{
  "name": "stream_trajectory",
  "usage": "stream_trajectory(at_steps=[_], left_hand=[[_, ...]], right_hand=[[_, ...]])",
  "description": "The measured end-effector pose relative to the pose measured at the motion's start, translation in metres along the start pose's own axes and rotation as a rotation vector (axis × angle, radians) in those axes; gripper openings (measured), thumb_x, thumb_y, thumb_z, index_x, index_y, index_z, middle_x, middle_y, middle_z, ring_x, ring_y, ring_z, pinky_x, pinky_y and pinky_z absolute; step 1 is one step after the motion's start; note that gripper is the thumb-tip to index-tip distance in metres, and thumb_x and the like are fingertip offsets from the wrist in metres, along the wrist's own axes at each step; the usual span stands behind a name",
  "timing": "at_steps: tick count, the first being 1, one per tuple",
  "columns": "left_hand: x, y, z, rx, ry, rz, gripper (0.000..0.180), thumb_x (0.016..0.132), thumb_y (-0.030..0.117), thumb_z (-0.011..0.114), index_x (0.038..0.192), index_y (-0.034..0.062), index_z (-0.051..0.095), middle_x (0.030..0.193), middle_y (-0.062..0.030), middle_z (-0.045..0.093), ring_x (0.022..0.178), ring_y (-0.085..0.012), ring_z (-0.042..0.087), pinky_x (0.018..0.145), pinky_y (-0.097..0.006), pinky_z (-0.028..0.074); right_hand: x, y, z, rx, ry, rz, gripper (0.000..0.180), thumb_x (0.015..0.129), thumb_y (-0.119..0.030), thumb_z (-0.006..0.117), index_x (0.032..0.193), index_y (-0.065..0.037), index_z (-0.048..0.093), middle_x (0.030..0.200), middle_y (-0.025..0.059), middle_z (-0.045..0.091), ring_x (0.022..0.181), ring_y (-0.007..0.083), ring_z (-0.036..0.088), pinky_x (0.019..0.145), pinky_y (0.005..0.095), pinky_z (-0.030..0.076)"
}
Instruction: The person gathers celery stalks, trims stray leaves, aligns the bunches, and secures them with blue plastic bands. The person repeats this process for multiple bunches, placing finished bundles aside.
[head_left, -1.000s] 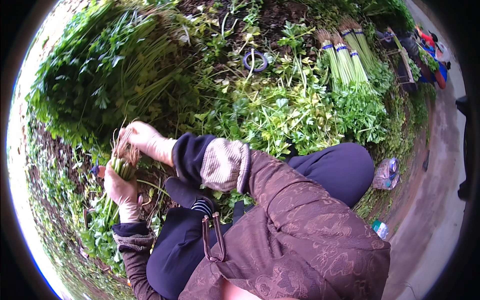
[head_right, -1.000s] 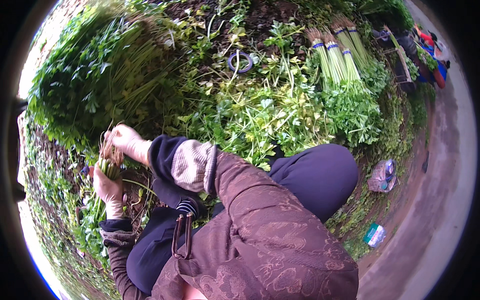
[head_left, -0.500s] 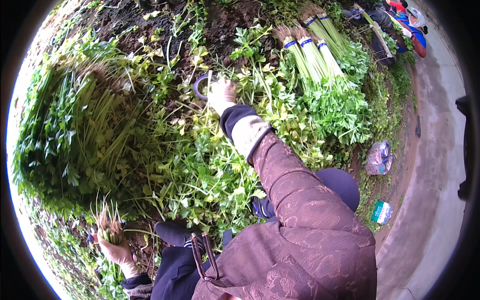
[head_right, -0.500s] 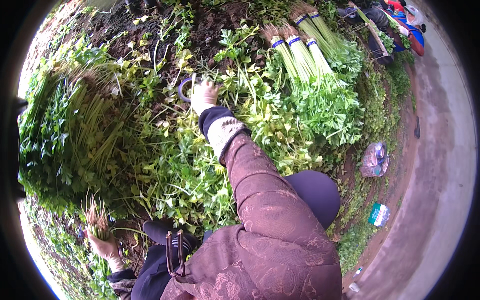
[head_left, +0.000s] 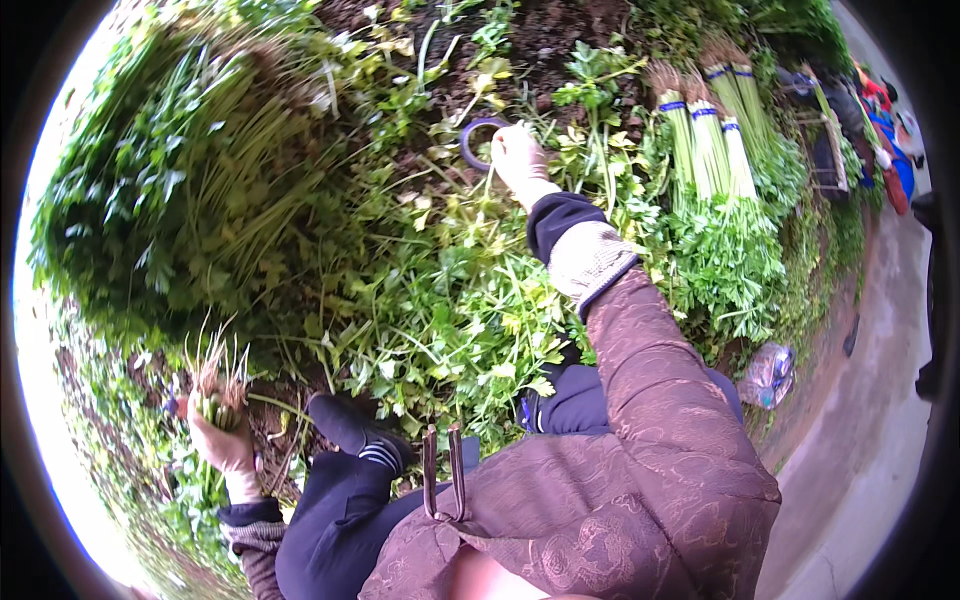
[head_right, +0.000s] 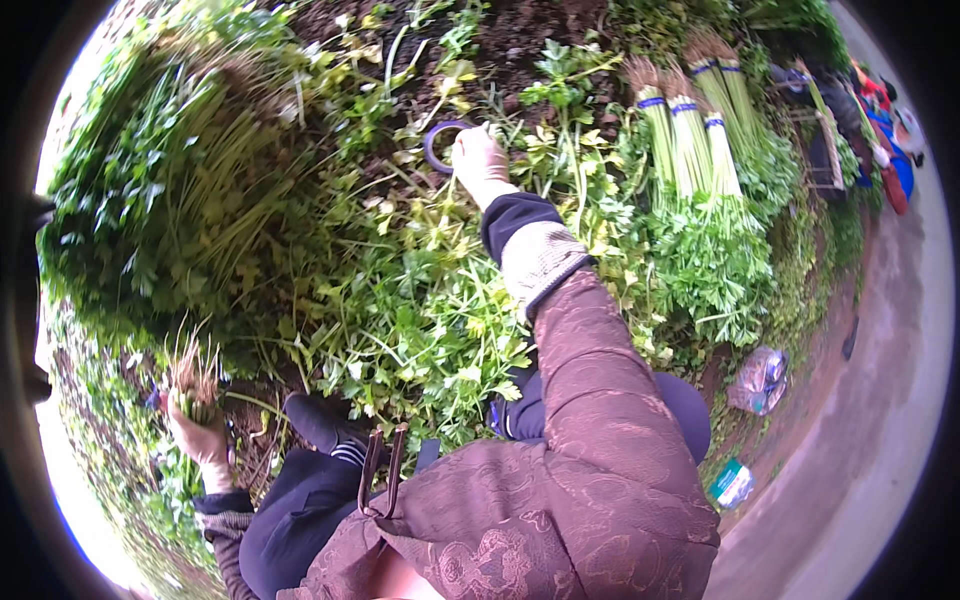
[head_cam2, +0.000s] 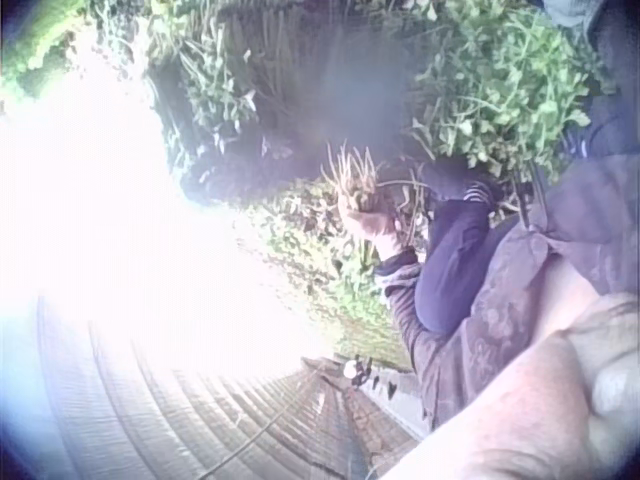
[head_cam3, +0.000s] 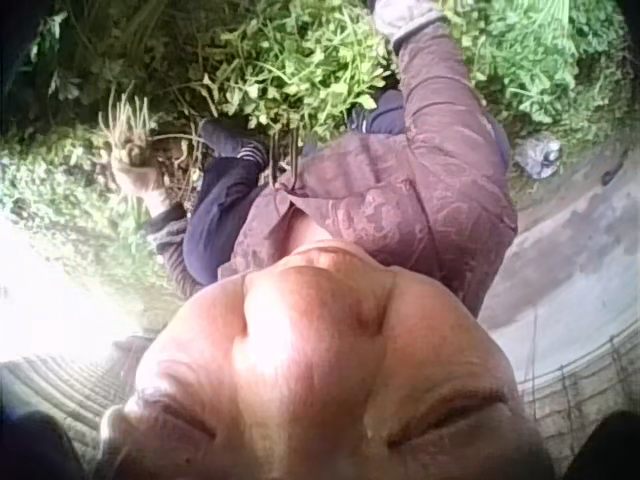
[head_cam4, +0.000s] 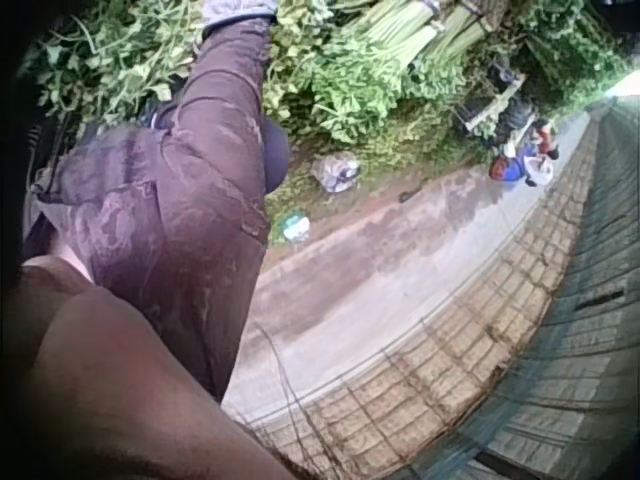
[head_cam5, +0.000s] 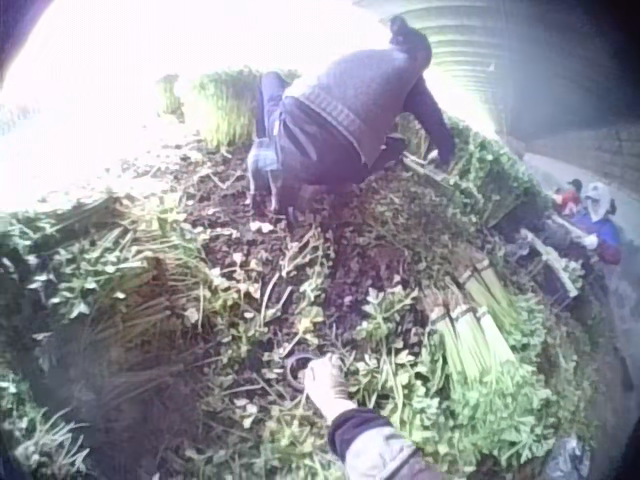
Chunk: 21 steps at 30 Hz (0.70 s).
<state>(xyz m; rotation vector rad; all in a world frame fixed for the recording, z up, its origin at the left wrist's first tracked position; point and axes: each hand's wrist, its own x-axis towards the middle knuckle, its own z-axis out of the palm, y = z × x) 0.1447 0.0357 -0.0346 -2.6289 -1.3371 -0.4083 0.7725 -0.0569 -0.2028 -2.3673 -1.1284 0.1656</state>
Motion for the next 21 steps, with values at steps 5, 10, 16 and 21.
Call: stream_trajectory(at_steps=[5,10,16,21], left_hand=[[0.003,0.010,0.001,-0.105,-0.011,-0.150,0.082,0.065,0.012,0.086,0.135,0.0040,0.045,0.111,-0.0160,0.065,0.093,-0.0298,0.066,0.084,-0.041,0.057],[0.011,0.020,-0.002,-0.272,0.006,-0.197,0.074,0.065,0.008,0.087,0.130,0.0071,0.052,0.108,-0.0112,0.067,0.093,-0.0241,0.067,0.081,-0.036,0.057],[0.015,0.030,-0.016,-0.059,0.075,-0.164,0.070,0.068,0.023,0.086,0.128,0.0047,0.054,0.099,-0.0129,0.067,0.084,-0.0284,0.067,0.076,-0.039,0.054],[0.011,0.030,-0.028,-0.222,0.187,-0.144,0.066,0.066,0.016,0.082,0.125,0.0010,0.057,0.098,-0.0142,0.067,0.084,-0.0322,0.066,0.075,-0.041,0.053]], right_hand=[[-0.010,-0.015,0.012,-0.426,-0.084,-0.295,0.026,0.079,-0.035,0.072,0.090,-0.012,0.070,0.101,0.0046,0.063,0.103,0.0251,0.057,0.092,0.0418,0.044],[-0.004,-0.069,0.011,-0.262,-0.167,0.047,0.023,0.080,-0.031,0.066,0.079,-0.010,0.076,0.081,0.0117,0.072,0.079,0.0311,0.069,0.070,0.0420,0.053],[-0.019,-0.208,-0.023,1.266,-0.506,0.128,0.017,0.094,-0.017,0.067,0.102,-0.001,0.067,0.092,0.0019,0.070,0.077,0.0077,0.061,0.074,0.0228,0.049],[-0.044,-0.327,-0.024,1.583,-0.944,0.212,0.027,0.099,-0.027,0.059,0.111,-0.003,0.065,0.107,0.0104,0.071,0.097,0.0219,0.068,0.091,0.0397,0.053]])
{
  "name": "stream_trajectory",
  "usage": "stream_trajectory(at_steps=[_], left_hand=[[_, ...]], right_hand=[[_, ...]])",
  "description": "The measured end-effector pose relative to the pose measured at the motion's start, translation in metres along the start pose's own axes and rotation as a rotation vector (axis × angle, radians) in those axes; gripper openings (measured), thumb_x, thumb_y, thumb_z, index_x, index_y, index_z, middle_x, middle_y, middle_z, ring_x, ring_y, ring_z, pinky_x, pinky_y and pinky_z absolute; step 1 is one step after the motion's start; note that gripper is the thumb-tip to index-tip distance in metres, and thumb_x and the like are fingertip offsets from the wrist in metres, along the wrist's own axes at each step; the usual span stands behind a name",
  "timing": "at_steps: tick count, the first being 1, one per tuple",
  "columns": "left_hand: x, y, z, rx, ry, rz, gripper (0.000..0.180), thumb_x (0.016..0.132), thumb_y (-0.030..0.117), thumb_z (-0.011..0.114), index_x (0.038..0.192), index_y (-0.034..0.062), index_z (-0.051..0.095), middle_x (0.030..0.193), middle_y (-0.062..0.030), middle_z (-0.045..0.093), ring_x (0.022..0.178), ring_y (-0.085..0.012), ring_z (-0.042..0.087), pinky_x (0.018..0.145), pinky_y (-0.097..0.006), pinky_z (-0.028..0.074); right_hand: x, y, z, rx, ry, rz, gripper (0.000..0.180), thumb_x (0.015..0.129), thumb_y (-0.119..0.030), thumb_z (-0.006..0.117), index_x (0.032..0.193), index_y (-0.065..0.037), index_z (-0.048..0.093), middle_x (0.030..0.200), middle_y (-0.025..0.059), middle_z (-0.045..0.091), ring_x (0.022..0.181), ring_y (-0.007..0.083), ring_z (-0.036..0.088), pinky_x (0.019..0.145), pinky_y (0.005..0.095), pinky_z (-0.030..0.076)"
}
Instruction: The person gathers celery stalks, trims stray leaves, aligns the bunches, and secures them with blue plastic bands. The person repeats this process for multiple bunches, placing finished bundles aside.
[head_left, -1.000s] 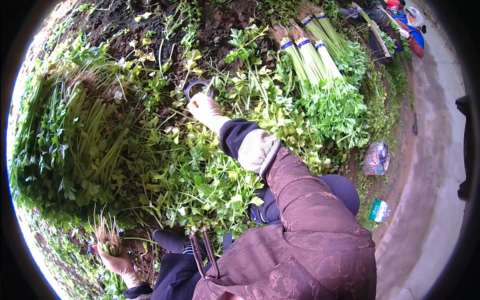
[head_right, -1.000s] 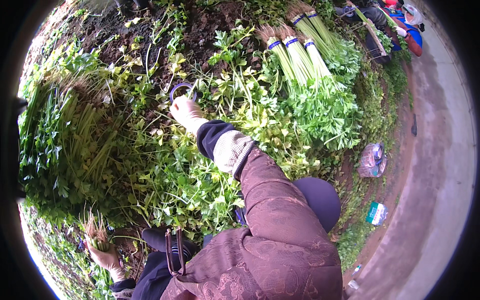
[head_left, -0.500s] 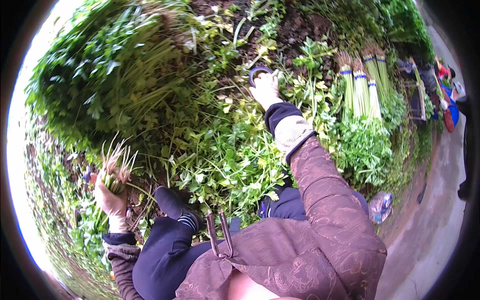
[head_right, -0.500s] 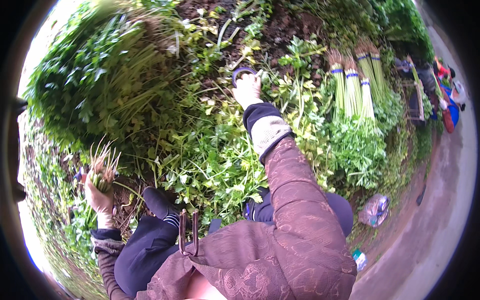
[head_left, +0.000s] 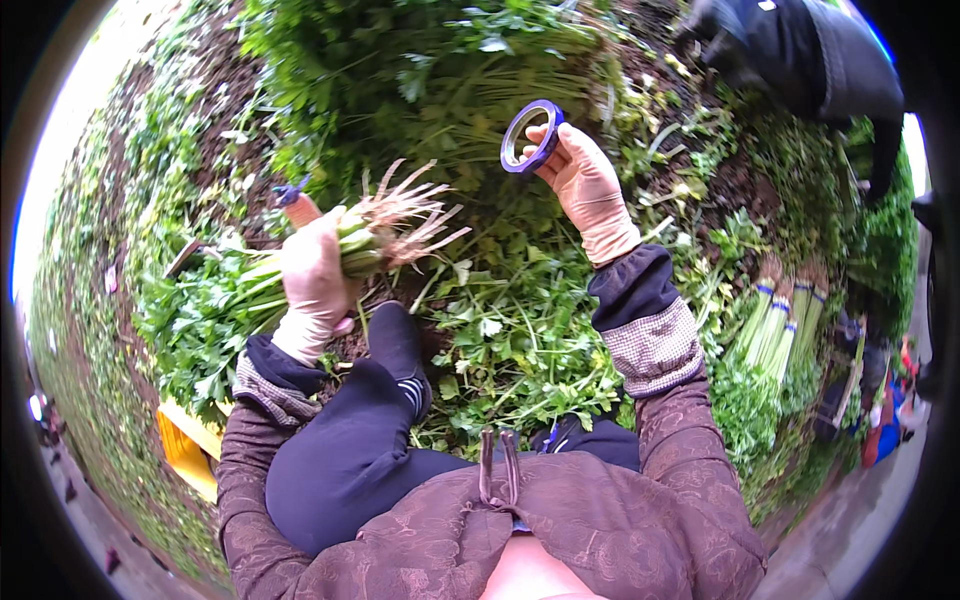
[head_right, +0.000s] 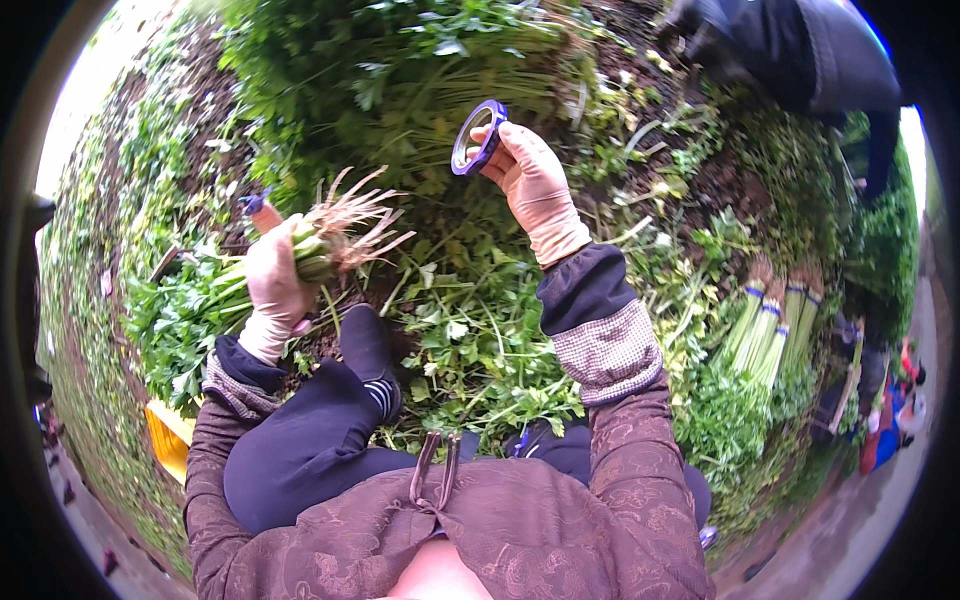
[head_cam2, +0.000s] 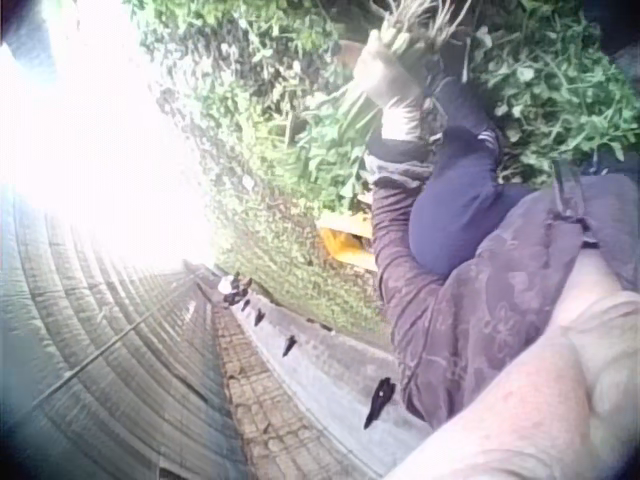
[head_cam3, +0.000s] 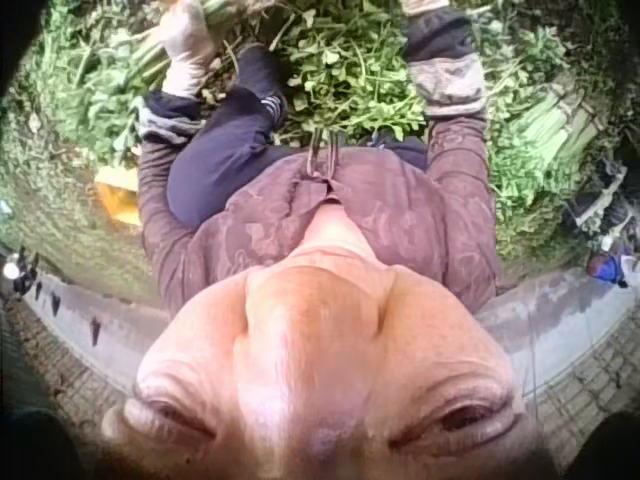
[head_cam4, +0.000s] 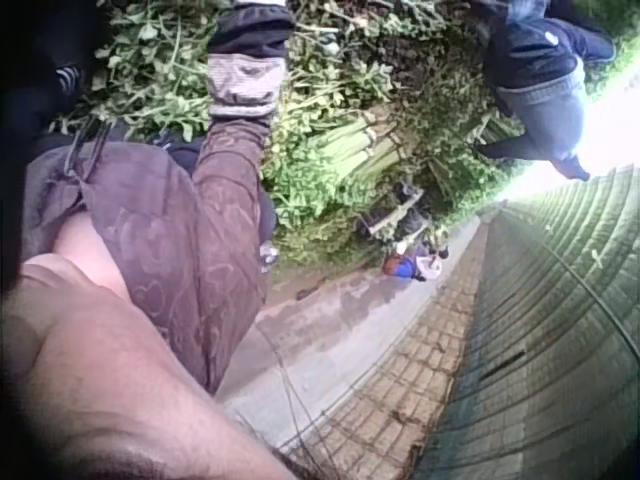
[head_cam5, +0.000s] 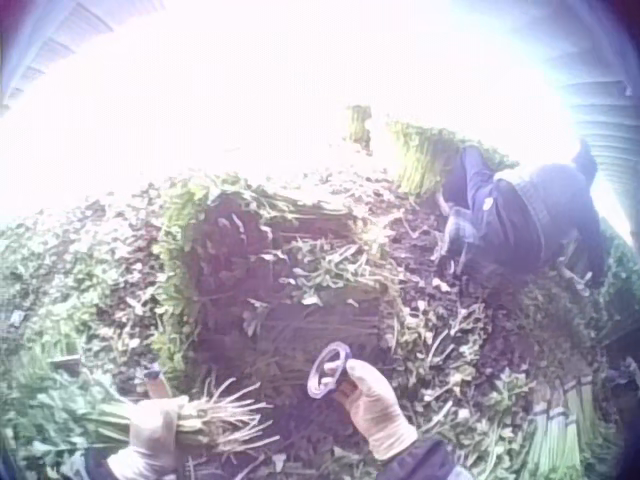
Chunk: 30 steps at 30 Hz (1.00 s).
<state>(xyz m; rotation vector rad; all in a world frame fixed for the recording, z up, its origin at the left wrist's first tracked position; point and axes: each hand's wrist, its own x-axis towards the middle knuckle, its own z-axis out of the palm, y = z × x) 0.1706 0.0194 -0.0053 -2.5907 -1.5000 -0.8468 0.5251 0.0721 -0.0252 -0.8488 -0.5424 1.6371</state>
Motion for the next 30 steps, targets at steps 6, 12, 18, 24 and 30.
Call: stream_trajectory(at_steps=[6,12,18,24,30], left_hand=[[-0.004,-0.001,-0.008,-0.058,-0.063,-0.038,0.057,0.067,0.003,0.068,0.123,-0.0011,0.058,0.098,-0.0147,0.066,0.088,-0.0317,0.065,0.077,-0.041,0.049],[-0.004,-0.003,-0.010,-0.057,-0.106,-0.057,0.061,0.071,0.006,0.064,0.131,-0.0017,0.053,0.099,-0.0123,0.064,0.085,-0.0282,0.062,0.077,-0.041,0.047],[-0.003,-0.005,-0.009,-0.061,-0.135,-0.074,0.082,0.066,0.006,0.064,0.143,-0.0082,0.040,0.094,-0.0118,0.061,0.079,-0.0272,0.059,0.072,-0.040,0.046],[-0.004,-0.006,-0.008,-0.063,-0.166,-0.118,0.087,0.063,0.012,0.073,0.142,-0.0066,0.042,0.092,-0.0117,0.061,0.081,-0.0285,0.059,0.074,-0.041,0.046],[-0.003,-0.006,-0.005,-0.061,-0.111,-0.100,0.060,0.066,0.010,0.068,0.124,-0.0021,0.052,0.089,-0.0097,0.060,0.081,-0.0281,0.060,0.071,-0.040,0.045]], right_hand=[[0.050,0.056,0.067,0.108,-0.197,0.168,0.033,0.097,-0.031,0.062,0.117,-0.004,0.063,0.117,0.0140,0.068,0.105,0.0259,0.065,0.098,0.0428,0.050],[0.075,0.093,0.116,0.153,-0.354,0.315,0.044,0.095,-0.033,0.065,0.126,-0.002,0.057,0.124,0.0167,0.063,0.111,0.0261,0.063,0.100,0.0411,0.049],[0.077,0.091,0.151,0.222,-0.500,0.435,0.055,0.098,-0.040,0.059,0.132,0.003,0.051,0.115,0.0119,0.064,0.101,0.0217,0.064,0.094,0.0372,0.051],[0.058,0.088,0.161,0.288,-0.497,0.624,0.056,0.097,-0.041,0.060,0.131,0.003,0.052,0.110,0.0126,0.064,0.094,0.0197,0.065,0.088,0.0350,0.053],[0.041,0.071,0.166,-0.353,-0.332,0.194,0.052,0.094,-0.042,0.066,0.120,0.001,0.057,0.105,0.0089,0.066,0.093,0.0170,0.066,0.088,0.0326,0.053]])
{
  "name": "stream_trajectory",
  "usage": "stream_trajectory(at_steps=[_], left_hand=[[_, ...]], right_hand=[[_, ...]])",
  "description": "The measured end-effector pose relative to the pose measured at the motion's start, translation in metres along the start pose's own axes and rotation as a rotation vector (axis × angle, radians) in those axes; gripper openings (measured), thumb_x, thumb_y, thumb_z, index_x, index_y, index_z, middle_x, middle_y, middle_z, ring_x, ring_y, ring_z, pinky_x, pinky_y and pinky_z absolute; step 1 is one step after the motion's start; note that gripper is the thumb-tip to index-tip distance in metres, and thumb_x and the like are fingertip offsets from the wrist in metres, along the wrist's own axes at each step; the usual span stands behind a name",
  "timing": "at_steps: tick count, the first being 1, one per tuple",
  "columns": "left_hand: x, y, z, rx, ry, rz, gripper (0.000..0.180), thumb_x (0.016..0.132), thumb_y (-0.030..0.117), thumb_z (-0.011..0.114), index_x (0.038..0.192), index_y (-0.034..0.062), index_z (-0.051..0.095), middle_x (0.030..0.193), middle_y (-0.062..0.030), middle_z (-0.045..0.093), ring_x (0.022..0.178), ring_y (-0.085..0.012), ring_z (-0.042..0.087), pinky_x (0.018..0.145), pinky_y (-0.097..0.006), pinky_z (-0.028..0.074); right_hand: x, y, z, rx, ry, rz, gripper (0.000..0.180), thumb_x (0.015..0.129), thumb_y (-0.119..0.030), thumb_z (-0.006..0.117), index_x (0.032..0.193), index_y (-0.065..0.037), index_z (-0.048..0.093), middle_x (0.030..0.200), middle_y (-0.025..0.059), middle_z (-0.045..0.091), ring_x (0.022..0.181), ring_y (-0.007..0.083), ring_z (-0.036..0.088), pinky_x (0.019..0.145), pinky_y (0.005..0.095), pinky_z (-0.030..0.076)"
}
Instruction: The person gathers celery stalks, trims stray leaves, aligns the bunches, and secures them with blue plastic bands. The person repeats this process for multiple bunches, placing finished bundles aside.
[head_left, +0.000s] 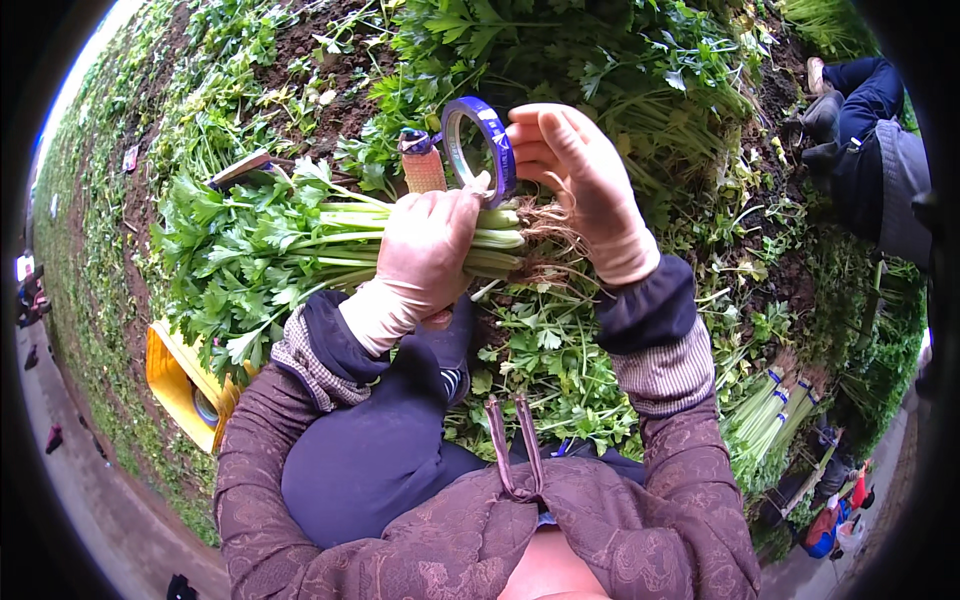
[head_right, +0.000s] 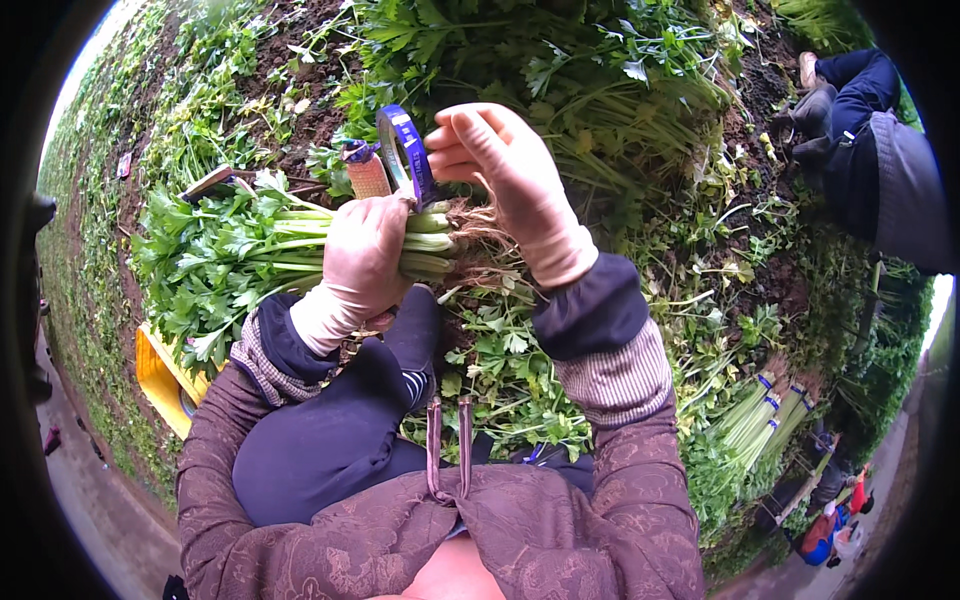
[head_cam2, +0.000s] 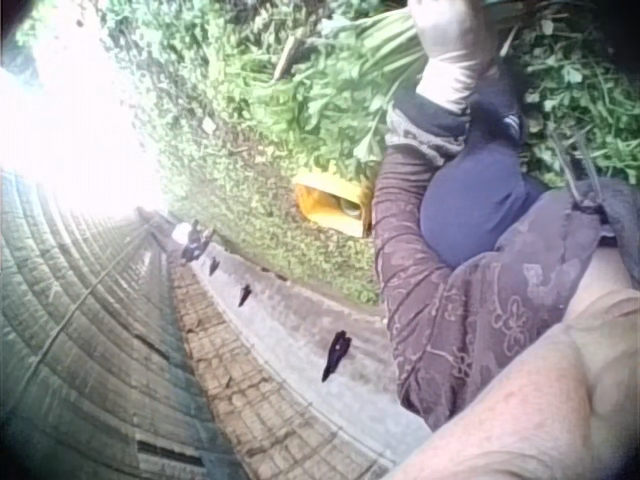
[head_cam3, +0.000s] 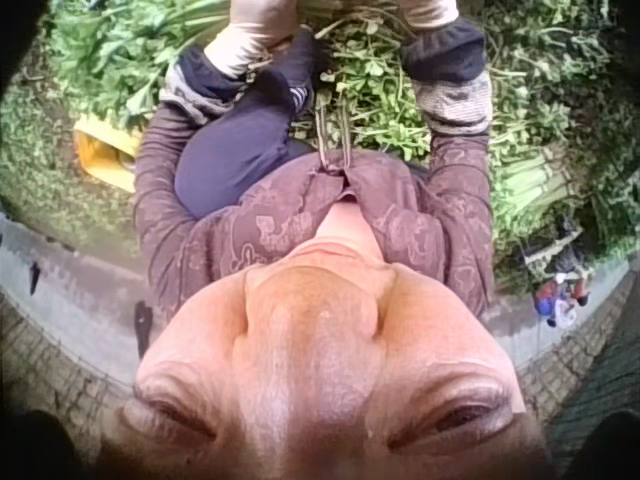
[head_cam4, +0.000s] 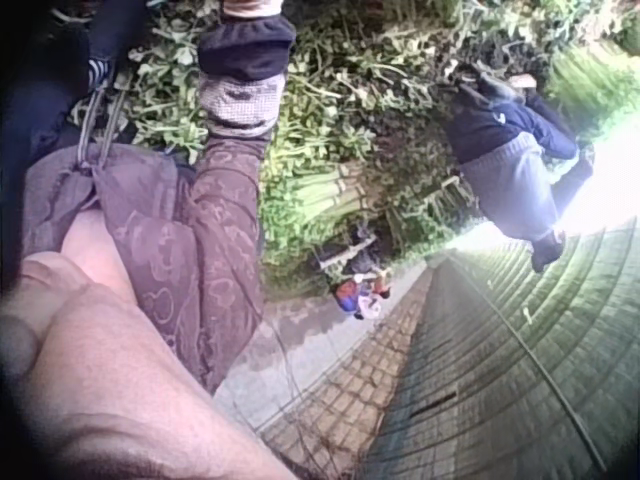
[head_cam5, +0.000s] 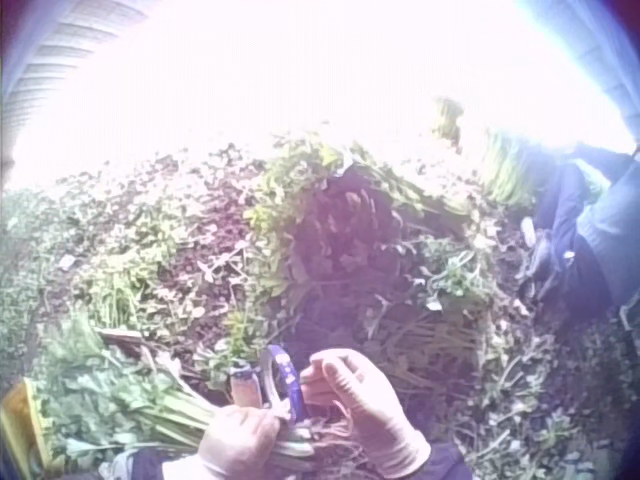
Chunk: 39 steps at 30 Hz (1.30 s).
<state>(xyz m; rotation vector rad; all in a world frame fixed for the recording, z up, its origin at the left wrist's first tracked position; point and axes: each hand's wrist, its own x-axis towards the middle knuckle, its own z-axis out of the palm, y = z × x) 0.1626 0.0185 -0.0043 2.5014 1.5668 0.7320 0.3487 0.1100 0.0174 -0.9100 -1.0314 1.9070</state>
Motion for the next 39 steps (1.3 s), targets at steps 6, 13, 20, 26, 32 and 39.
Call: stream_trajectory(at_steps=[6,13,20,26,32,39], left_hand=[[0.001,0.001,0.002,0.016,-0.010,-0.007,0.056,0.067,0.010,0.068,0.119,0.0004,0.052,0.093,-0.0093,0.060,0.085,-0.0290,0.060,0.076,-0.041,0.046],[0.002,0.002,0.000,0.003,-0.078,-0.052,0.067,0.063,0.013,0.074,0.125,-0.0006,0.051,0.096,-0.0118,0.061,0.087,-0.0306,0.061,0.077,-0.042,0.047],[0.002,0.001,0.006,0.079,-0.070,-0.008,0.082,0.066,0.028,0.084,0.132,-0.0031,0.047,0.102,-0.0167,0.064,0.088,-0.0338,0.062,0.078,-0.045,0.048],[0.001,0.000,0.006,0.060,-0.082,-0.028,0.081,0.064,0.022,0.082,0.132,-0.0045,0.047,0.099,-0.0160,0.063,0.087,-0.0342,0.062,0.080,-0.044,0.047],[0.002,0.001,-0.002,0.034,-0.102,0.014,0.070,0.066,0.011,0.068,0.130,-0.0065,0.048,0.100,-0.0157,0.062,0.087,-0.0323,0.060,0.077,-0.043,0.046],[0.002,0.001,-0.004,-0.009,-0.097,0.021,0.090,0.063,0.025,0.081,0.137,-0.0077,0.042,0.101,-0.0182,0.062,0.088,-0.0348,0.061,0.080,-0.046,0.047]], right_hand=[[-0.026,-0.001,0.017,-1.063,0.143,-0.736,0.051,0.067,-0.032,0.088,0.098,-0.007,0.057,0.086,0.0086,0.058,0.074,0.0265,0.061,0.066,0.0329,0.051],[-0.019,0.005,0.022,-1.207,0.266,-0.696,0.022,0.078,-0.020,0.075,0.087,-0.009,0.059,0.080,0.0080,0.058,0.071,0.0280,0.061,0.063,0.0373,0.051],[-0.009,-0.012,0.003,-0.630,0.149,-0.169,0.019,0.087,-0.022,0.069,0.084,-0.005,0.062,0.071,0.0044,0.061,0.062,0.0177,0.058,0.060,0.0324,0.049],[0.021,-0.004,-0.018,0.380,-0.145,0.379,0.018,0.087,-0.029,0.069,0.090,-0.012,0.064,0.077,-0.0028,0.059,0.068,0.0111,0.056,0.064,0.0277,0.045],[0.026,0.021,-0.010,0.729,-0.109,0.294,0.062,0.094,-0.060,0.057,0.111,-0.001,0.062,0.094,0.0071,0.065,0.086,0.0193,0.063,0.077,0.0338,0.051],[0.023,0.017,-0.013,0.436,-0.428,0.124,0.033,0.093,-0.019,0.062,0.115,0.005,0.062,0.113,0.0171,0.068,0.103,0.0236,0.067,0.096,0.0364,0.053]])
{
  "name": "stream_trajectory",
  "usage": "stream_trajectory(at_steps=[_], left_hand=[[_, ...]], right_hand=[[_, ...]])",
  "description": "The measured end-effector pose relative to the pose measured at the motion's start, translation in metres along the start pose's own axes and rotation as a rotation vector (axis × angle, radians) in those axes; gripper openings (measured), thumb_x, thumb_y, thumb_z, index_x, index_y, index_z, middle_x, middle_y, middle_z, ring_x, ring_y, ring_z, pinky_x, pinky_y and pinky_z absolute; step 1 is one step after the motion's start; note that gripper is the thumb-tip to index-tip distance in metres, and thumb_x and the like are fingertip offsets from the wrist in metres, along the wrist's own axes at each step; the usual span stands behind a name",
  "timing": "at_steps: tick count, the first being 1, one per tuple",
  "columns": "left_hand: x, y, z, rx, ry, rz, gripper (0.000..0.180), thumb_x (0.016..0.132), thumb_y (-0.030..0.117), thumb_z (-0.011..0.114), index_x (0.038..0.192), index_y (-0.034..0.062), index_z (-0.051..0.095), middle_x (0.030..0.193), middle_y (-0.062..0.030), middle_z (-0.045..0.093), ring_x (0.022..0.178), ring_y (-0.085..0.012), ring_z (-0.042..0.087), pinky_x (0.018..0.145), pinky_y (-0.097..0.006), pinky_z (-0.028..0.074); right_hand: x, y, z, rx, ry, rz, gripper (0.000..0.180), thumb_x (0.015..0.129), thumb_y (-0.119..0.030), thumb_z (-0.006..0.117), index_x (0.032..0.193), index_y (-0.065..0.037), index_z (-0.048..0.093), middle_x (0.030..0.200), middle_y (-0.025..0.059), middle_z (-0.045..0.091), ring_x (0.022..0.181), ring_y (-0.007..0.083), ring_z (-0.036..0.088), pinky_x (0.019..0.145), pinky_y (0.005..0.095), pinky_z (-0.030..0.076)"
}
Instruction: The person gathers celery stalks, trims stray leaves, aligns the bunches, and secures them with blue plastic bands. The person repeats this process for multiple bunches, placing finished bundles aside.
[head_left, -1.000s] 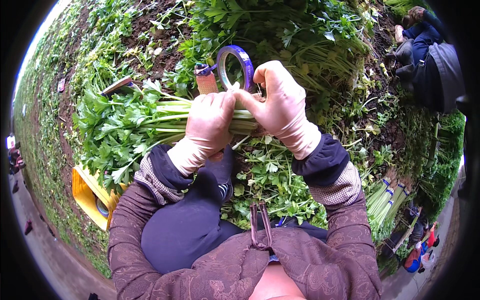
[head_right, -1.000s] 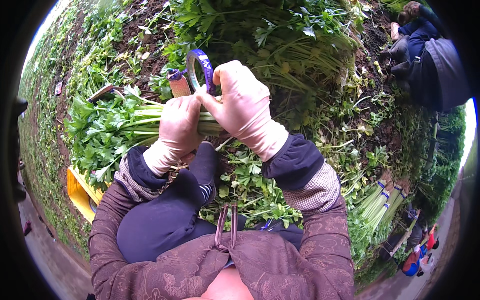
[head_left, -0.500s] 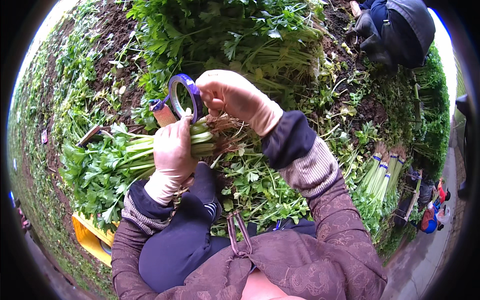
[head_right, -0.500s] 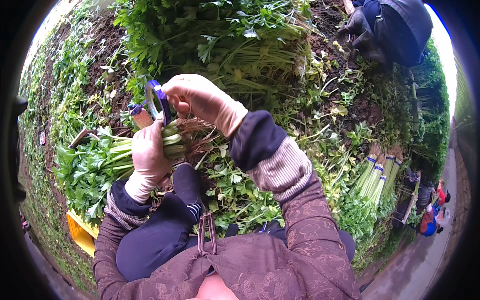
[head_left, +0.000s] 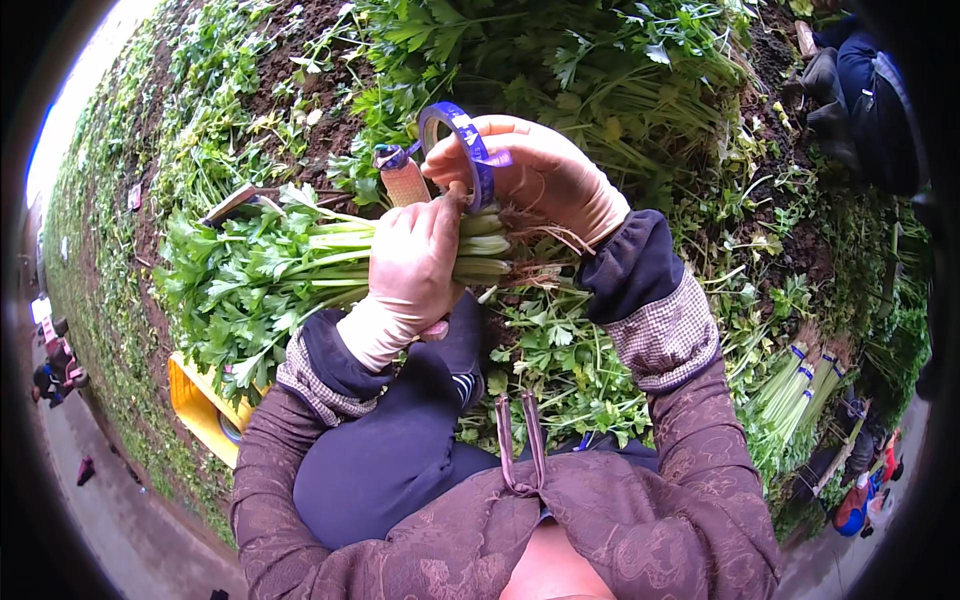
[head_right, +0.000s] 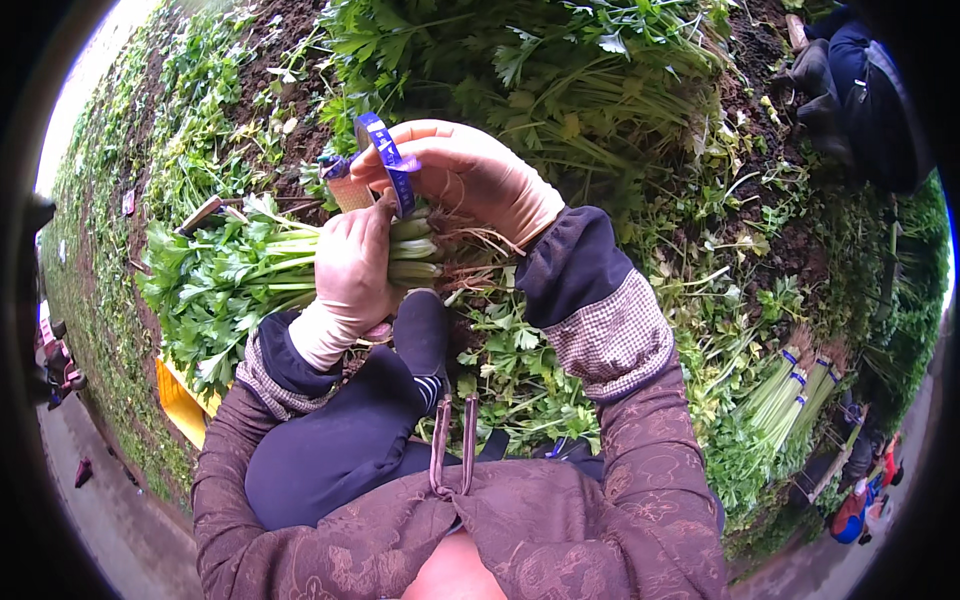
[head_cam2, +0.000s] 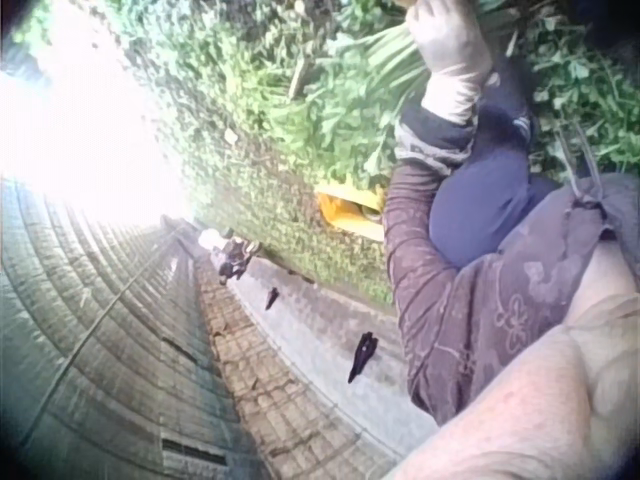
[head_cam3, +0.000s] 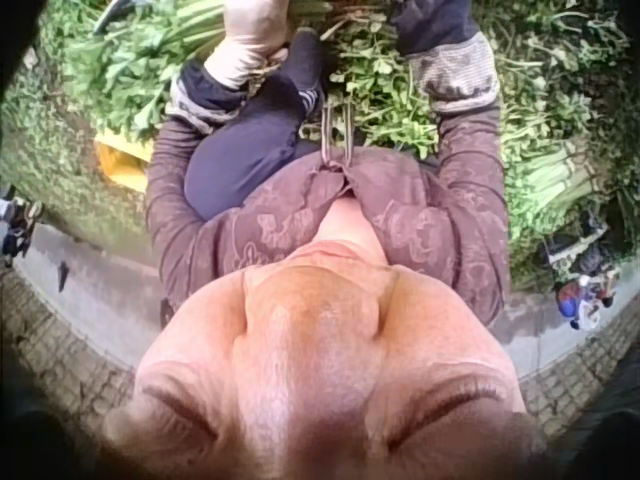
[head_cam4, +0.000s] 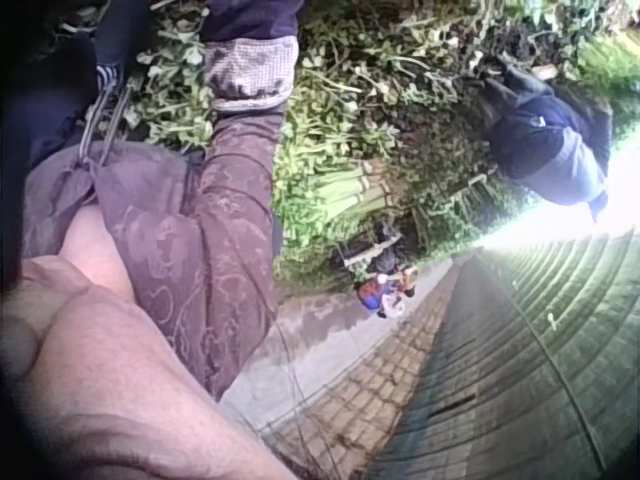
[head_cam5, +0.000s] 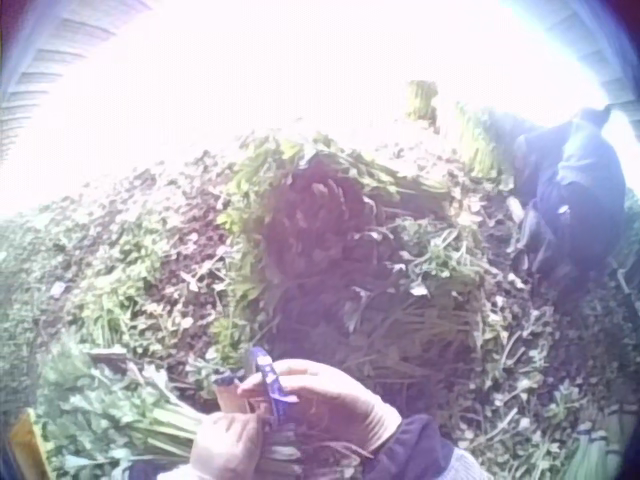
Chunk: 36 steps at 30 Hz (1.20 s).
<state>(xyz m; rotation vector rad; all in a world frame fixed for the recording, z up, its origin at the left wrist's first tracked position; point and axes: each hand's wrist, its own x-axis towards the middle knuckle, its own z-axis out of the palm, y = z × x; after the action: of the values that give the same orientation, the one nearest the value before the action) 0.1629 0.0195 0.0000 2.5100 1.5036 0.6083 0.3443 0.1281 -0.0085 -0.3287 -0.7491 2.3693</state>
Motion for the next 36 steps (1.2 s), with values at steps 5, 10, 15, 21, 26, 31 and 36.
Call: stream_trajectory(at_steps=[5,10,15,21,26,31,36], left_hand=[[0.001,-0.001,0.001,0.004,0.029,-0.006,0.099,0.061,0.023,0.083,0.143,-0.0090,0.037,0.097,-0.0153,0.061,0.084,-0.0325,0.060,0.078,-0.042,0.046],[0.001,0.001,0.000,-0.009,0.070,-0.003,0.072,0.072,0.003,0.060,0.141,-0.0093,0.042,0.097,-0.0121,0.062,0.081,-0.0281,0.058,0.074,-0.039,0.046],[0.000,-0.002,0.005,-0.009,0.077,0.021,0.081,0.068,0.014,0.073,0.141,-0.0049,0.043,0.102,-0.0130,0.064,0.085,-0.0299,0.061,0.077,-0.040,0.046],[-0.002,-0.004,0.007,0.020,0.061,0.027,0.071,0.065,0.013,0.077,0.130,0.0013,0.053,0.105,-0.0122,0.065,0.090,-0.0309,0.063,0.081,-0.041,0.047],[0.002,-0.002,0.005,-0.030,0.074,0.009,0.053,0.071,0.003,0.062,0.124,0.0020,0.057,0.102,-0.0116,0.065,0.091,-0.0289,0.062,0.080,-0.040,0.047],[0.004,0.001,0.006,0.012,0.045,-0.009,0.053,0.067,0.003,0.065,0.120,0.0019,0.056,0.097,-0.0115,0.063,0.088,-0.0298,0.061,0.077,-0.040,0.046],[0.006,-0.001,0.010,0.091,0.015,-0.008,0.056,0.067,0.011,0.071,0.120,0.0022,0.056,0.097,-0.0103,0.063,0.089,-0.0285,0.061,0.077,-0.040,0.047]], right_hand=[[-0.001,0.004,-0.012,-0.084,0.200,-0.067,0.029,0.092,-0.018,0.067,0.113,0.003,0.064,0.110,0.0158,0.070,0.105,0.0226,0.067,0.101,0.0373,0.050],[-0.001,0.014,-0.023,-0.274,0.248,0.126,0.026,0.090,-0.017,0.070,0.110,-0.001,0.066,0.101,0.0034,0.070,0.095,0.0096,0.064,0.094,0.0268,0.049],[-0.001,0.019,-0.024,-0.371,0.186,0.160,0.028,0.090,-0.014,0.070,0.112,0.002,0.064,0.100,0.0049,0.069,0.089,0.0093,0.065,0.082,0.0243,0.055],[-0.003,0.022,-0.041,-0.446,0.085,0.143,0.027,0.091,-0.014,0.069,0.112,0.002,0.065,0.101,0.0052,0.069,0.090,0.0095,0.065,0.084,0.0250,0.054],[-0.069,0.052,-0.039,0.120,0.364,0.312,0.042,0.089,-0.012,0.069,0.129,-0.002,0.059,0.119,0.0092,0.067,0.107,0.0158,0.065,0.083,0.0320,0.058],[-0.118,0.089,0.013,-0.286,0.086,0.489,0.042,0.096,-0.018,0.064,0.133,0.001,0.057,0.122,0.0097,0.067,0.111,0.0148,0.063,0.101,0.0304,0.047],[-0.105,0.030,0.062,-0.467,-0.120,0.140,0.049,0.091,-0.030,0.068,0.129,0.000,0.057,0.124,0.0119,0.062,0.118,0.0211,0.057,0.104,0.0351,0.044]])
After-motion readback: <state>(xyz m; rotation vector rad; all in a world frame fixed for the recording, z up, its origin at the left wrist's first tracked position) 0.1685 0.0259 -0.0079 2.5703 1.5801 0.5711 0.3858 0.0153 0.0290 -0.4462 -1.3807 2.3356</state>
